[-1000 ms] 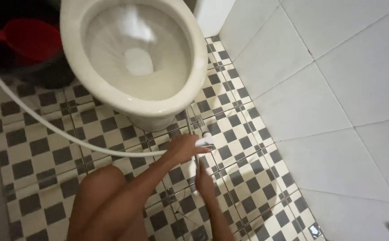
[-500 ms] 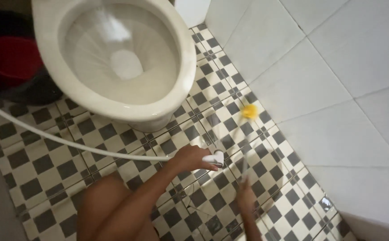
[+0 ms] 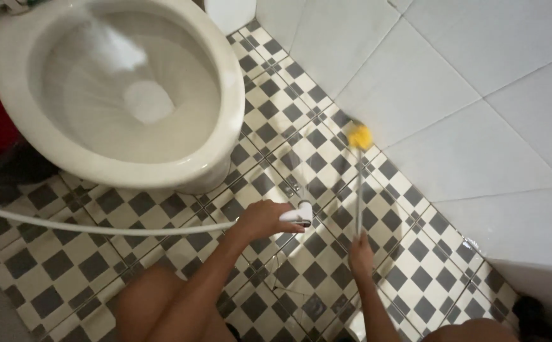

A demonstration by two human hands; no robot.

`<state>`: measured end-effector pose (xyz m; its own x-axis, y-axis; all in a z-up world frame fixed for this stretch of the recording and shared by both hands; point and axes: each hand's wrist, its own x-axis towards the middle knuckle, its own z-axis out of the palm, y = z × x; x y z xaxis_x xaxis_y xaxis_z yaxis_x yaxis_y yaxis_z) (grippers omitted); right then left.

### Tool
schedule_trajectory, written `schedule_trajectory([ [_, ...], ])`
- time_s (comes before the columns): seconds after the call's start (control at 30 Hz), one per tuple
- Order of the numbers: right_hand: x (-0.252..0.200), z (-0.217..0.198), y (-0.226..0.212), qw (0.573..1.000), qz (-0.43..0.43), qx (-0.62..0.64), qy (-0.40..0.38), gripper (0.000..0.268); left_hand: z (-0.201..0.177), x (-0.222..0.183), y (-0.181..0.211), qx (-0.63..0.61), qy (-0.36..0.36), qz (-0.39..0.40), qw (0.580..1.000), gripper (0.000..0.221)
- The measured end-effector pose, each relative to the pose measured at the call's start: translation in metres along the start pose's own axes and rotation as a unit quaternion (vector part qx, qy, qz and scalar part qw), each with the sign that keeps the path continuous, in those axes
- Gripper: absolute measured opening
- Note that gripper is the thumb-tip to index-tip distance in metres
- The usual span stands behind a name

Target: Cleaning the floor tiles and the toilet bowl using a brush and a water spray.

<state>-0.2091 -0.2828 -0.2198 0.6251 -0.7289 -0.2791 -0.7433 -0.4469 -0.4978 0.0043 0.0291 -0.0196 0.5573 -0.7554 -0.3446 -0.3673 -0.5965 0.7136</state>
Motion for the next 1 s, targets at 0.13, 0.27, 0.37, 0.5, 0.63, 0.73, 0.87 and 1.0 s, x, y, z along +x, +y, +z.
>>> schedule_trajectory([
  [0.13, -0.079, -0.002, 0.050, 0.999, 0.048, 0.000, 0.005, 0.048, 0.001, 0.008, -0.005, -0.007, -0.002, -0.004, 1.000, 0.063],
  [0.27, -0.135, -0.023, 0.014, 0.973, 0.150, 0.151, -0.091, 0.054, -0.007, 0.010, 0.000, 0.007, 0.001, -0.008, 1.000, 0.061],
  [0.37, -0.147, -0.053, -0.045, 0.936, 0.149, 0.296, -0.119, 0.057, -0.008, 0.013, 0.002, 0.006, 0.001, -0.011, 1.000, 0.061],
  [0.5, -0.116, -0.063, -0.080, 0.946, 0.130, 0.287, -0.075, 0.053, 0.005, 0.021, -0.007, 0.007, 0.008, -0.004, 1.000, 0.061],
  [0.63, -0.074, -0.047, -0.076, 0.960, 0.085, 0.264, -0.024, 0.048, 0.001, 0.019, -0.005, 0.010, 0.006, -0.011, 1.000, 0.061],
  [0.73, -0.048, -0.041, -0.085, 0.960, 0.057, 0.273, 0.021, 0.043, 0.004, 0.020, -0.003, 0.009, -0.017, -0.031, 0.999, 0.062],
  [0.87, -0.027, -0.022, -0.083, 0.945, 0.052, 0.320, 0.038, 0.036, 0.007, 0.022, -0.007, 0.002, -0.035, -0.043, 0.998, 0.062],
  [1.0, -0.012, -0.018, -0.089, 0.939, 0.046, 0.340, 0.032, 0.033, 0.009, 0.026, -0.014, 0.016, -0.032, -0.028, 0.999, 0.063],
])
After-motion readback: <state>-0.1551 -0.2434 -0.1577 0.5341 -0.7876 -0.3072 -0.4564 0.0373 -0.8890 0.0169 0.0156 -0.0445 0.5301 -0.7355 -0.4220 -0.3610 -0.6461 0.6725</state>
